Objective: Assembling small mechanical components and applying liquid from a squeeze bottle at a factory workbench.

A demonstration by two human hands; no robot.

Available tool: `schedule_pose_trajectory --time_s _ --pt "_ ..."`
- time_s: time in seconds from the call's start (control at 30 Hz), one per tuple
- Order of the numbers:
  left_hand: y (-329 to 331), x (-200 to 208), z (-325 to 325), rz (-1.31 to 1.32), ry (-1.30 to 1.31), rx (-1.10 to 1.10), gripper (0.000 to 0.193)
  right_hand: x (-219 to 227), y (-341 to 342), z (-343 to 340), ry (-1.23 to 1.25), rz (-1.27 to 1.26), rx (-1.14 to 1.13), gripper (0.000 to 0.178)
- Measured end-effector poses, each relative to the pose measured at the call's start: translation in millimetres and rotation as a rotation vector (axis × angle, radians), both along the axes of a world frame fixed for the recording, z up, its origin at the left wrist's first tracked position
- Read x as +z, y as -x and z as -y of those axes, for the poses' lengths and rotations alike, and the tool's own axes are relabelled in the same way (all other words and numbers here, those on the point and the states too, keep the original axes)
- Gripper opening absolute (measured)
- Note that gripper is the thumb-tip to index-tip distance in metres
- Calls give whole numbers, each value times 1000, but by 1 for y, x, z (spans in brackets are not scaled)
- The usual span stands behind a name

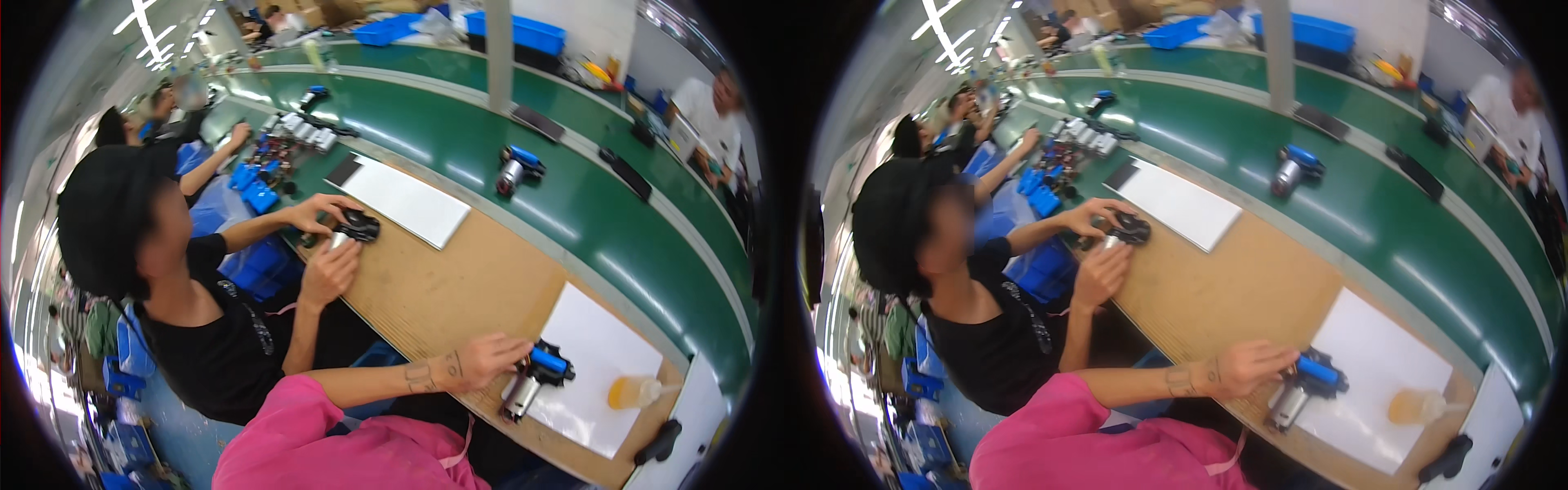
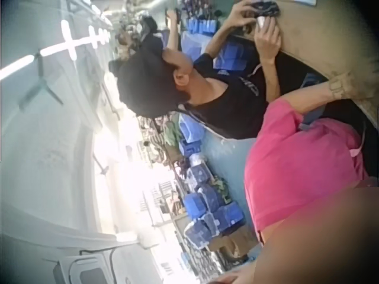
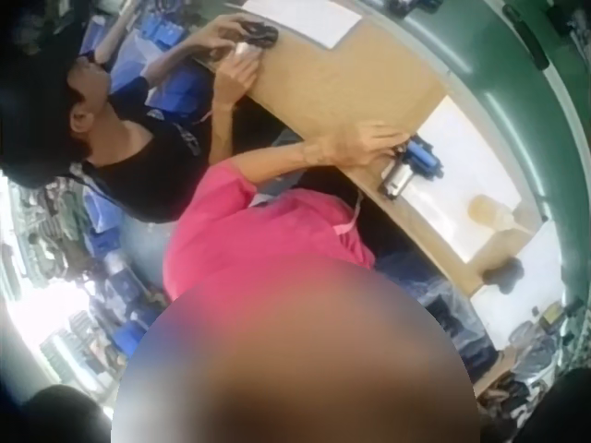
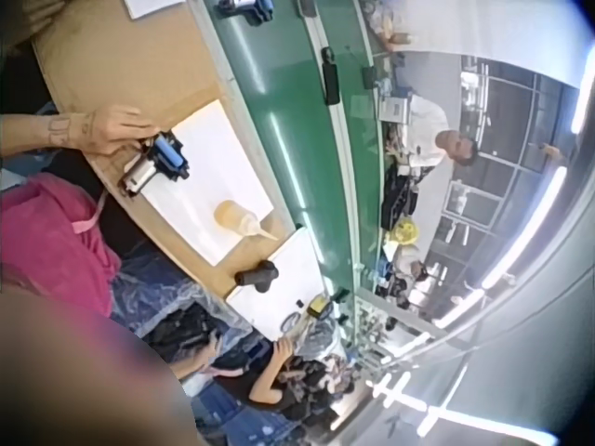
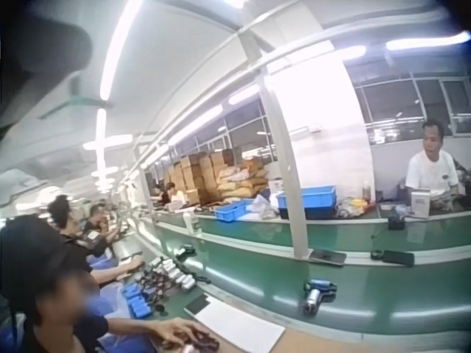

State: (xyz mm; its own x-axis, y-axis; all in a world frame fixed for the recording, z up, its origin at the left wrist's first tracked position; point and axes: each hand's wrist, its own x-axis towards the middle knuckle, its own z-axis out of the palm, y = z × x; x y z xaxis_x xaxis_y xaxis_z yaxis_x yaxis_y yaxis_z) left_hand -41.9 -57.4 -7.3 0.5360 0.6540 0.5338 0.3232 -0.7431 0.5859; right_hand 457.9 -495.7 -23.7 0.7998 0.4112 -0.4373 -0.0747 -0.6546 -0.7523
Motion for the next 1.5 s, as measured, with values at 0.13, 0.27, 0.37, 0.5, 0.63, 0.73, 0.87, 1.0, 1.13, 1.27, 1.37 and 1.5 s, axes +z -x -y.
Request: schedule_pose_trajectory --time_s 0.13,0.27,0.37,0.5,0.63,0.73,0.87,1.0,1.13,1.27,1.37,1.5 --pt "2 16 -14 53 57 -22 50 73 -31 -5 -171 11 139 107" --pt "-7 24 -16 37 191 2 43 90 0 -85 -343 141 139 50" --pt "-5 15 -11 -2 147 18 48 143 51 -195 94 522 467 31" --pt "-9 25 -10 -101 66 34 51 132 91 -262 -82 901 699 48" --pt "-7 25 -11 -130 35 13 53 112 131 -304 180 1113 537 52" --pt "-6 26 -12 -137 28 11 54 100 132 -314 228 1134 543 51" --pt "-6 27 -12 -134 78 20 51 107 134 -306 144 892 621 71" --pt "-5 29 -9 -126 145 46 49 111 121 -295 144 797 814 94" --pt "-1 24 -15 -14 230 19 50 112 117 -293 204 651 1005 118" --pt "-5 28 -24 5 372 31 50 112 130 -277 55 501 929 126" --pt "2 33 -22 19 510 6 50 114 163 -288 90 298 804 113" --pt "7 32 -23 14 547 -32 51 92 191 -285 -156 65 667 91"
